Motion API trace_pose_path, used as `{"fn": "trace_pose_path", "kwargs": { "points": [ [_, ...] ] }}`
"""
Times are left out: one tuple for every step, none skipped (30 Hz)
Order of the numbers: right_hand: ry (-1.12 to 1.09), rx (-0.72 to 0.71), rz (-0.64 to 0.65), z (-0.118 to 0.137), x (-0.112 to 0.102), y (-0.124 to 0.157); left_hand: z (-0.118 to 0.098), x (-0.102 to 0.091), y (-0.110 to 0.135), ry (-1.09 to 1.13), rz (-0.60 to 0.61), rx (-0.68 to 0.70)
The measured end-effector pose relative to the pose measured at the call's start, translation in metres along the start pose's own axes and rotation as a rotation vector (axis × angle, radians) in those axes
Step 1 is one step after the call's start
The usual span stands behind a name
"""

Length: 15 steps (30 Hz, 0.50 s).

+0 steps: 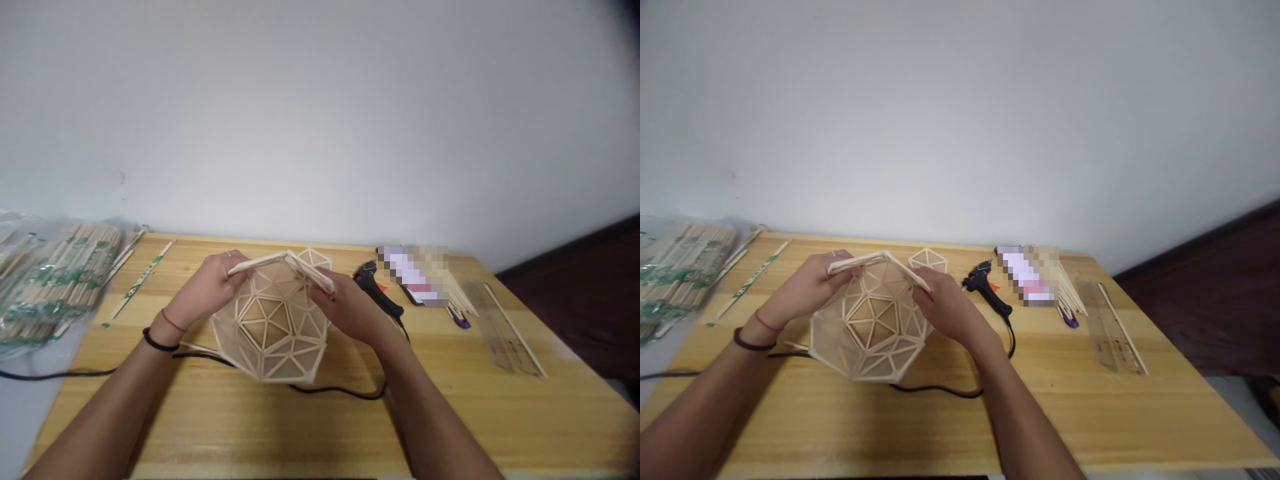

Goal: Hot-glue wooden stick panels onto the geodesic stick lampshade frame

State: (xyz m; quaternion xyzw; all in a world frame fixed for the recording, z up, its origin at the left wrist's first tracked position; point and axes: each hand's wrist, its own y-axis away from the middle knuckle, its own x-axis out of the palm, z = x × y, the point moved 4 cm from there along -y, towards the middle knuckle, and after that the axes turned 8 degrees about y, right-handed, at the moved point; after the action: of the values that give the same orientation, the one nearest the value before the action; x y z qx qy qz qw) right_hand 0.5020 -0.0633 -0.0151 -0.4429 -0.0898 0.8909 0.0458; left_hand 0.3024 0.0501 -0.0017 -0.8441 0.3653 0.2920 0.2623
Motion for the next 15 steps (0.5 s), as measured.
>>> {"fn": "trace_pose_path", "kwargs": {
  "points": [
    [0.003,-0.001,0.0,0.0006,-0.0004,-0.0002,-0.0006,-0.0004,0.0,-0.01,-0.002,0.007],
    [0.005,-0.005,-0.003,0.0012,-0.0007,-0.0004,-0.001,-0.0006,0.0,-0.023,-0.004,0.015],
    [0.007,-0.012,-0.007,0.0018,-0.001,-0.0006,-0.0012,-0.0007,0.0001,-0.036,-0.006,0.023],
    [0.009,-0.018,-0.012,0.0022,-0.0011,-0.0009,-0.0013,-0.0006,0.0002,-0.048,-0.007,0.029],
    [0.009,-0.021,-0.015,0.0024,-0.0011,-0.0011,-0.0012,-0.0004,0.0002,-0.056,-0.006,0.034],
    [0.009,-0.022,-0.017,0.0022,-0.0009,-0.0012,-0.001,-0.0002,0.0003,-0.059,-0.003,0.036],
    [0.008,-0.021,-0.017,0.0018,-0.0005,-0.0013,-0.0007,-0.0001,0.0003,-0.057,0.0,0.034],
    [0.008,-0.018,-0.014,0.0013,-0.0001,-0.0012,-0.0003,0.0,0.0003,-0.051,0.003,0.029],
    [0.006,-0.015,-0.011,0.0007,0.0003,-0.001,0.0,-0.0001,0.0003,-0.042,0.005,0.023],
    [0.004,-0.011,-0.009,0.0002,0.0006,-0.0008,0.0003,-0.0004,0.0002,-0.031,0.007,0.019],
    [0.001,-0.007,-0.007,-0.0002,0.0008,-0.0005,0.0005,-0.0006,0.0002,-0.019,0.011,0.016],
    [-0.001,-0.001,-0.005,-0.0006,0.0009,-0.0003,0.0006,-0.0009,0.0001,-0.007,0.017,0.017],
    [0.0,0.006,-0.003,-0.0007,0.0009,-0.0002,0.0006,-0.001,0.0,0.005,0.026,0.022],
    [0.004,0.013,-0.001,-0.0007,0.0009,-0.0002,0.0005,-0.0011,0.0,0.018,0.037,0.03],
    [0.008,0.019,0.0,-0.0005,0.0008,-0.0003,0.0003,-0.0013,0.0001,0.031,0.047,0.038]
  ]
}}
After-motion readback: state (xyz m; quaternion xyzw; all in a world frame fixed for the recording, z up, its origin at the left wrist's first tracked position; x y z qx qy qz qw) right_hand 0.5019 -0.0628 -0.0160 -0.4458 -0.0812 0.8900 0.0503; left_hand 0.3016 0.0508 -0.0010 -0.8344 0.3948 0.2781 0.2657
